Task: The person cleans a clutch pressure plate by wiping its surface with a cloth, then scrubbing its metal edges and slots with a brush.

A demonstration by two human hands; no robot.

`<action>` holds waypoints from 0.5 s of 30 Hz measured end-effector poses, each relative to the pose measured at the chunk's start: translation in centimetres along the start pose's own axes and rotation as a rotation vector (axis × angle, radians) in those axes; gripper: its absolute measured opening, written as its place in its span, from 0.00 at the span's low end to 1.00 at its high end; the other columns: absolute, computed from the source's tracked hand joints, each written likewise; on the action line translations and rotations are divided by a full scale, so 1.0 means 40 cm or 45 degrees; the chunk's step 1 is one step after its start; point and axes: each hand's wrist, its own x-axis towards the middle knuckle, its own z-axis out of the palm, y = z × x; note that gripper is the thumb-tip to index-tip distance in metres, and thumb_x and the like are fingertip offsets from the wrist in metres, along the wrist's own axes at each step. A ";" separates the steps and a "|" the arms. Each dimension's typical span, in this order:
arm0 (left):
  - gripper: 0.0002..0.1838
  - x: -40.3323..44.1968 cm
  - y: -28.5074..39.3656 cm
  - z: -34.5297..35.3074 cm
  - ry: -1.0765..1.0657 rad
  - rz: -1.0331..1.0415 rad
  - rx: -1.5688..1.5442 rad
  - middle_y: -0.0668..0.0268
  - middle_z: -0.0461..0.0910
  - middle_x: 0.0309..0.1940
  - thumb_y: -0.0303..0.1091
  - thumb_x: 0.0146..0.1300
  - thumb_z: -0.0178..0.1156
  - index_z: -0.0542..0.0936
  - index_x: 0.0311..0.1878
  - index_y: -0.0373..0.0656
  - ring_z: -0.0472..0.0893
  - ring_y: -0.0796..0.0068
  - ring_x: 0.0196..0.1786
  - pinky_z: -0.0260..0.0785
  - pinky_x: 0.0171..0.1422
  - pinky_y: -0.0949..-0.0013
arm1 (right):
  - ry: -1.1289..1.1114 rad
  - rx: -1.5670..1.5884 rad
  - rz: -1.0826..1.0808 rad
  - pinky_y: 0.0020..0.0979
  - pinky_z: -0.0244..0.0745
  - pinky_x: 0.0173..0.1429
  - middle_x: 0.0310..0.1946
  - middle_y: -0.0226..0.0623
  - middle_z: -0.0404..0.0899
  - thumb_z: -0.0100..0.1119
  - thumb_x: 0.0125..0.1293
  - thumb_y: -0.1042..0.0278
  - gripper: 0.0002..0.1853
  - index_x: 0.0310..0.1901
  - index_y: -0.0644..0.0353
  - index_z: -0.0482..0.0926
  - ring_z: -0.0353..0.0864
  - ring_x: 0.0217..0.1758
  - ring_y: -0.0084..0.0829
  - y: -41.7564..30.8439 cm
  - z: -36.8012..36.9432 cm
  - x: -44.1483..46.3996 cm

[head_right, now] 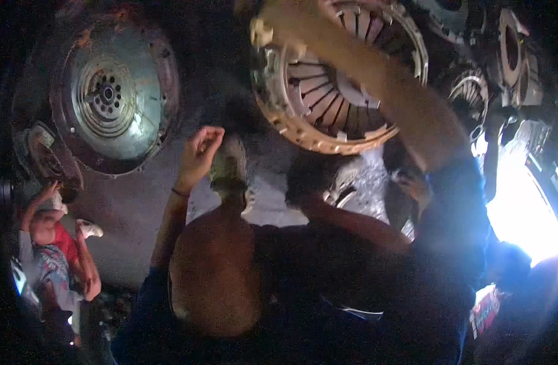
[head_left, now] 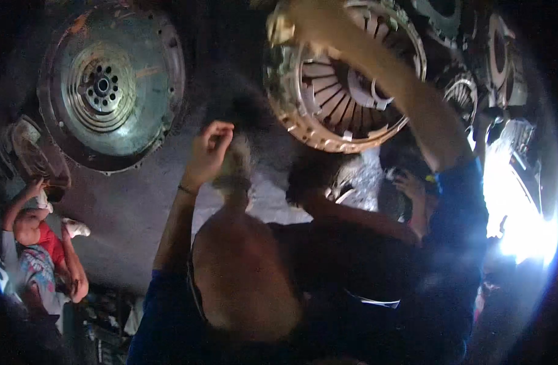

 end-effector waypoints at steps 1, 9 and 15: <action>0.13 0.010 -0.015 0.010 0.091 0.123 -0.022 0.63 0.86 0.39 0.39 0.78 0.59 0.83 0.53 0.40 0.81 0.82 0.32 0.69 0.37 0.75 | -0.047 0.015 0.092 0.51 0.71 0.70 0.49 0.39 0.84 0.70 0.63 0.62 0.18 0.54 0.55 0.85 0.83 0.55 0.39 0.027 -0.032 0.014; 0.08 0.055 0.110 -0.020 0.208 0.274 0.059 0.66 0.83 0.38 0.34 0.75 0.62 0.83 0.46 0.39 0.79 0.82 0.34 0.69 0.38 0.75 | 0.187 0.284 0.261 0.44 0.86 0.54 0.57 0.46 0.77 0.60 0.69 0.63 0.21 0.63 0.50 0.78 0.82 0.61 0.44 -0.310 0.165 -0.160; 0.10 0.031 0.105 -0.024 0.216 0.221 0.182 0.68 0.83 0.40 0.36 0.75 0.63 0.83 0.47 0.39 0.77 0.86 0.32 0.66 0.33 0.77 | 0.240 0.491 -0.132 0.44 0.84 0.61 0.64 0.46 0.72 0.59 0.69 0.65 0.23 0.66 0.46 0.76 0.82 0.61 0.49 -0.279 0.254 -0.287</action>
